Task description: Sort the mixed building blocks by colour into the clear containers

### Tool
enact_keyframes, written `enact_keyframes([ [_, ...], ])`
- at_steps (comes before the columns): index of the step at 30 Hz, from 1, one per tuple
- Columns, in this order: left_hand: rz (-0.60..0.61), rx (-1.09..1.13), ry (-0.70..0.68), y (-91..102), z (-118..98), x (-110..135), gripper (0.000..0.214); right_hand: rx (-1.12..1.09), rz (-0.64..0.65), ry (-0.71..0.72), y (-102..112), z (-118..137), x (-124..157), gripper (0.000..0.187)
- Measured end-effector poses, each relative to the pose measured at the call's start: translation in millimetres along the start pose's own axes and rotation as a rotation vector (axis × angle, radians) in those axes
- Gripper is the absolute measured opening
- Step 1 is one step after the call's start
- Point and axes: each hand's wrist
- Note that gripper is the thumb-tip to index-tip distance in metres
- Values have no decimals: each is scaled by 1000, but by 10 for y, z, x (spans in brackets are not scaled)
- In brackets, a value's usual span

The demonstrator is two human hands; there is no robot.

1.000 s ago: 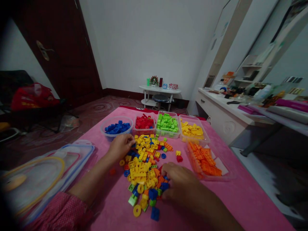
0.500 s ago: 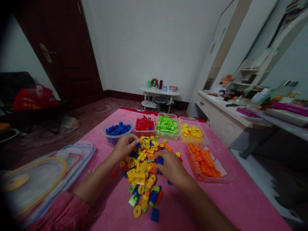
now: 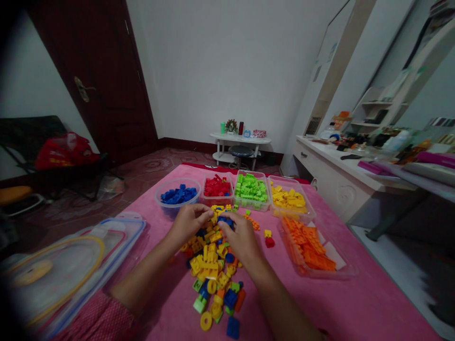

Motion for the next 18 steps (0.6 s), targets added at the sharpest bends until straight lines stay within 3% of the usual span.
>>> enact_keyframes([
  [4, 108, -503, -35, 186, -1, -23, 12, 11, -23, -49, 75, -94, -16, 27],
  [9, 330, -718, -41, 270, -100, 38, 20, -12, 4, -71, 63, -94, -16, 28],
  [13, 381, -711, -80, 262, -118, 58, 25, -31, 25, -86, 31, -61, 26, 27],
  [18, 256, -410, -9, 223, -53, -17, 26, -12, 35, -57, 15, -14, 50, 26],
])
Point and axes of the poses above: each hand's wrist, its own x-axis away from the middle knuckle, its own y-axis out of the back of the hand, z = x × y, and after that the axes turned 10 degrees about -z, right-handed
